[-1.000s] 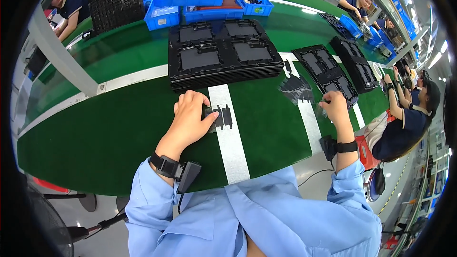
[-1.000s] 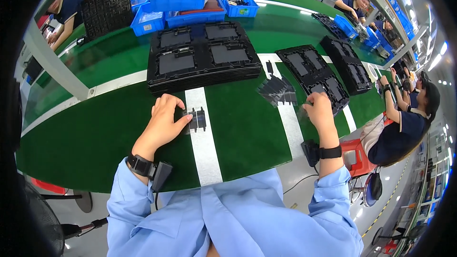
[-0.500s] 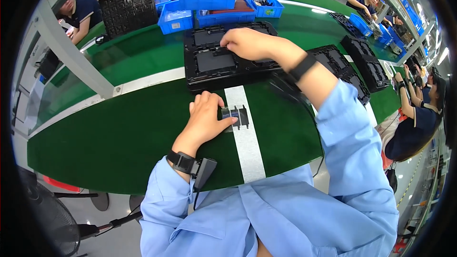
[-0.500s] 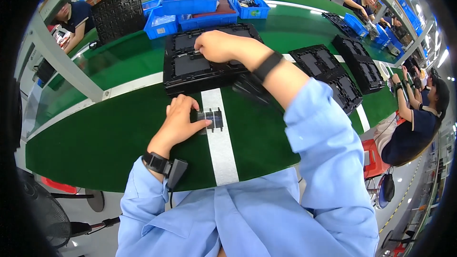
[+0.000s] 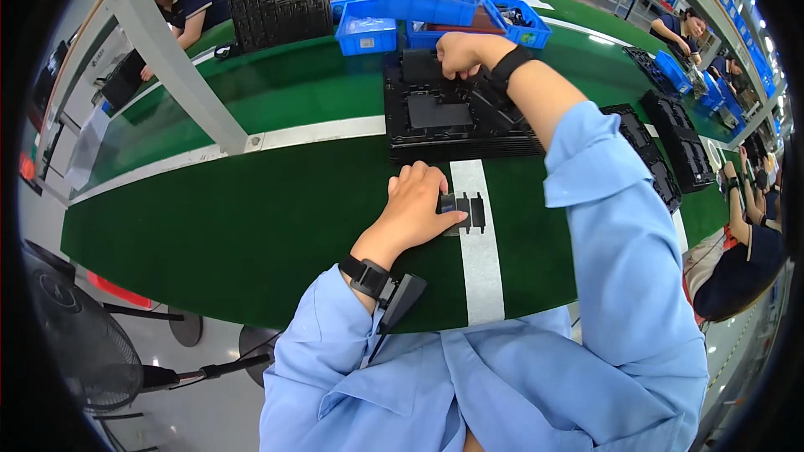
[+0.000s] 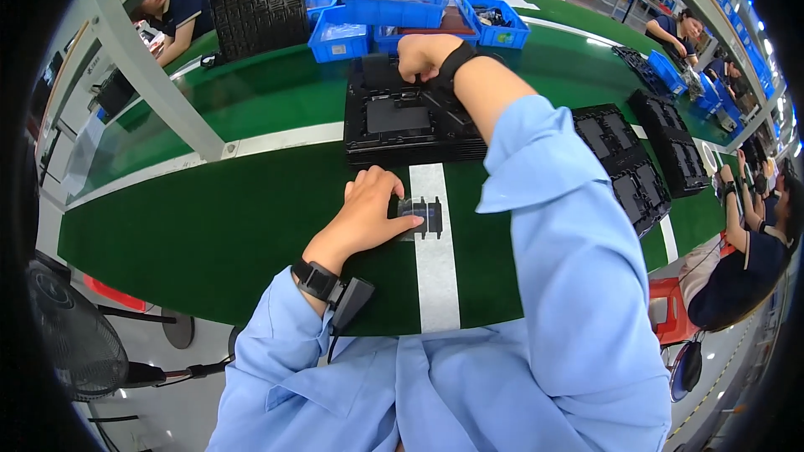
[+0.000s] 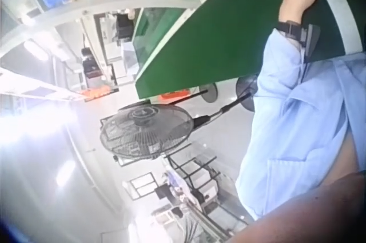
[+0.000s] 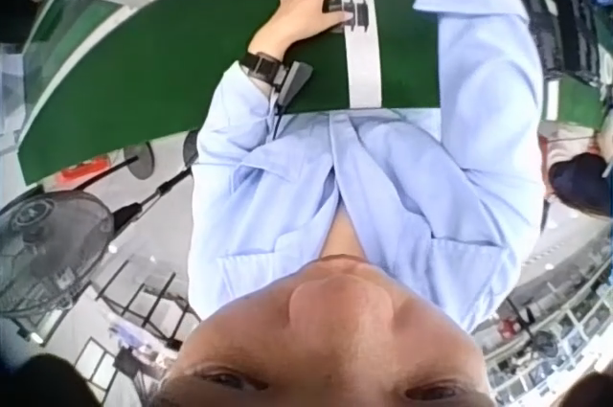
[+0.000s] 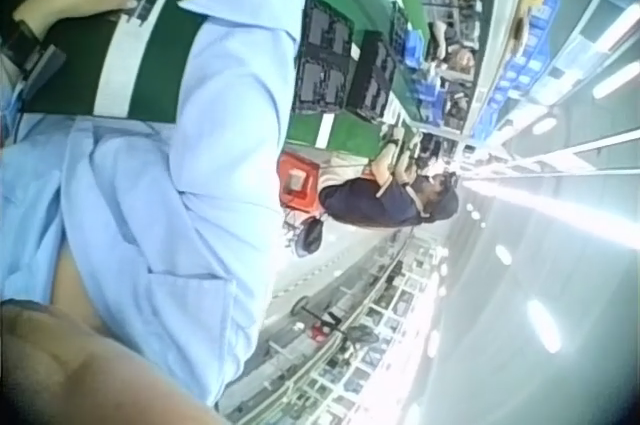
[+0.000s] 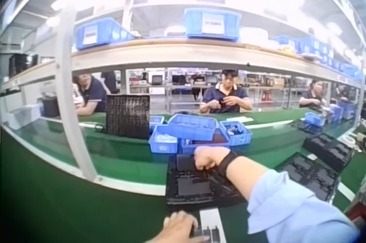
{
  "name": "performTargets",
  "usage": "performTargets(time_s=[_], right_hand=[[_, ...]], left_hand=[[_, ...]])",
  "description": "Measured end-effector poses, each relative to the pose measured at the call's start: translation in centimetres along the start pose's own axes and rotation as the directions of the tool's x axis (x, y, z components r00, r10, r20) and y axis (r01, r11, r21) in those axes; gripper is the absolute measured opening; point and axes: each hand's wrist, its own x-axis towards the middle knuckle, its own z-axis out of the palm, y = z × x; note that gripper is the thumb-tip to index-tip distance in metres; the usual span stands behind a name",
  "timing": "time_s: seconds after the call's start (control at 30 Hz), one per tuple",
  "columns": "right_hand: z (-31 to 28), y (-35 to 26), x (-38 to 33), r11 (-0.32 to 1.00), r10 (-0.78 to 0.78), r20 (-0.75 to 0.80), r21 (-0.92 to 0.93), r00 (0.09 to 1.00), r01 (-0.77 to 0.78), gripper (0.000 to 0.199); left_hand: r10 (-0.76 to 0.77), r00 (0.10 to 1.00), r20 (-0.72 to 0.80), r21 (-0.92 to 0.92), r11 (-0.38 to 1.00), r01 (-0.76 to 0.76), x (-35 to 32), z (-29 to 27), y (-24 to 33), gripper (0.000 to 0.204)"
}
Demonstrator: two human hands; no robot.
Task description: The recorder assembles small black plastic components at a factory workstation.
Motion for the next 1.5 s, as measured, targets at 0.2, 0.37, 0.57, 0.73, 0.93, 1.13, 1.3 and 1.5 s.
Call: performTargets(time_s=[0.2, 0.37, 0.57, 0.73, 0.93, 1.13, 1.3, 1.5], right_hand=[[0.7, -0.1, -5.4, 0.877, -0.480, -0.485, -0.245, 0.731, 0.413, 0.016], [2.7, -1.0, -16.9, 0.939, -0.315, -0.721, -0.144, 0.617, 0.311, 0.020], [9.3, -0.3, -24.6, 0.503, 0.172, -0.301, 0.846, 0.938, 0.179, 0.019], [11.3, 1.6, -23.2, 0.271, 0.164, -0.350, 0.915, 0.922, 0.299, 0.018], [12.8, 1.7, -22.2, 0.205, 0.099, -0.422, 0.895, 0.901, 0.396, 0.018], [13.4, 2.4, -23.3, 0.249, 0.036, -0.359, 0.907, 0.933, 0.339, 0.016], [13.5, 1.3, -23.5, 0.248, -0.002, -0.249, 0.938, 0.968, 0.242, 0.014], [14.1, -0.2, -23.8, 0.148, -0.043, -0.236, 0.959, 0.971, 0.240, 0.014]], left_hand=[[-0.004, 0.999, 0.033, 0.042, 0.999, 0.002, -0.1, 0.0, 0.1, 0.045], [0.031, 0.999, -0.008, 0.058, 0.998, -0.031, -0.3, -0.2, 0.4, 0.048], [0.019, 0.999, 0.046, -0.028, 0.999, -0.018, -0.4, -1.1, 1.7, 0.064], [0.169, 0.984, 0.056, 0.001, 0.986, -0.169, -0.5, -0.3, 1.6, 0.083], [0.106, 0.983, 0.149, 0.201, 0.970, -0.135, -1.2, 1.1, 0.8, 0.061], [0.114, 0.988, 0.105, -0.006, 0.993, -0.114, -1.2, -1.3, 2.8, 0.056], [-0.023, 0.997, -0.072, -0.840, 0.540, -0.048, -0.3, -3.3, 3.1, 0.041], [0.131, 0.989, -0.062, -0.813, 0.568, -0.126, 0.0, -2.2, 2.3, 0.031]])
